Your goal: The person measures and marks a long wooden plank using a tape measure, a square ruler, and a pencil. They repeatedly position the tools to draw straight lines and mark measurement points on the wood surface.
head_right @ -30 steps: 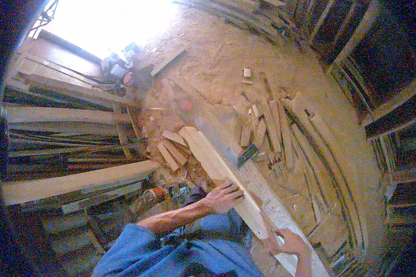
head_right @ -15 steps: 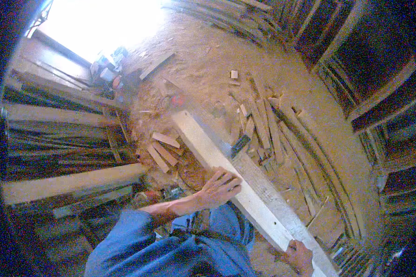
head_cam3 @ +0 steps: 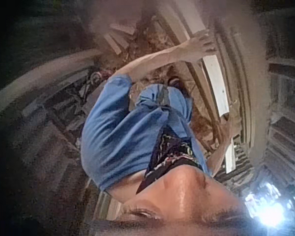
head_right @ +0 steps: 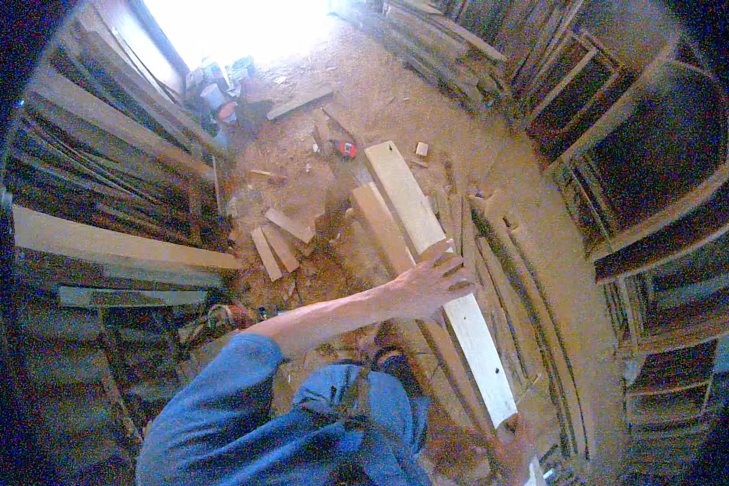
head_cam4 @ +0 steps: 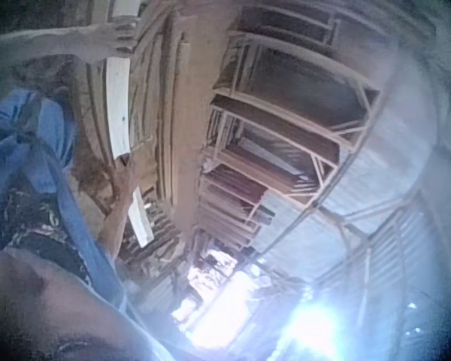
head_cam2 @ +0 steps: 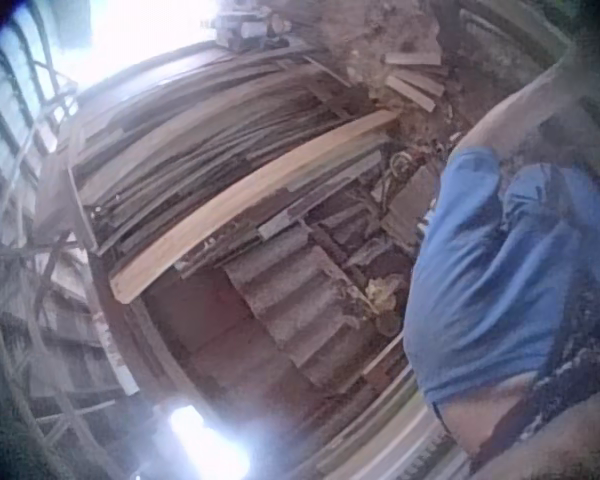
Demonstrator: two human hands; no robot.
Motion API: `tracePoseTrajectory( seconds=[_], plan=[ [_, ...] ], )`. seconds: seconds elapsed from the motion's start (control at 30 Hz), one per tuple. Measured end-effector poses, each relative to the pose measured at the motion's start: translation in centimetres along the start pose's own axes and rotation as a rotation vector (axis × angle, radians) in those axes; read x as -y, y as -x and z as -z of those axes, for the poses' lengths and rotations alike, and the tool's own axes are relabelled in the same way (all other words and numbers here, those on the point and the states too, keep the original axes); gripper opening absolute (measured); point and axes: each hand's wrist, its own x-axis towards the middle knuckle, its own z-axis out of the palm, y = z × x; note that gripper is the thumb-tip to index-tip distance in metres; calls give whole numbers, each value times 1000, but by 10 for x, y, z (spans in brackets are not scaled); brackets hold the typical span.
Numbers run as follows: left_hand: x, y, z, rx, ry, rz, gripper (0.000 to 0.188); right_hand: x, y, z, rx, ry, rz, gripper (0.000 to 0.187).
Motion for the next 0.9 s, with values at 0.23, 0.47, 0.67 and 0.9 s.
tracePoseTrajectory(
  seconds=[0.23, 0.47, 0.67, 0.9],
  plan=[
    [-8, 7, -35, -73, 5, 46, 85, 24, -6, 18, 2, -54, -53, 73],
    [-17, 3, -72, -177, 12, 83, 73, -13, -26, -18, -109, -37, 2, 42],
    [-26, 7, -68, -28, 101, 127, 75, -46, -35, -44, -109, -24, 140, 52],
    [-31, 5, -76, -7, -30, 164, 70, -48, -33, -50, -62, -21, 54, 65]
  ],
)
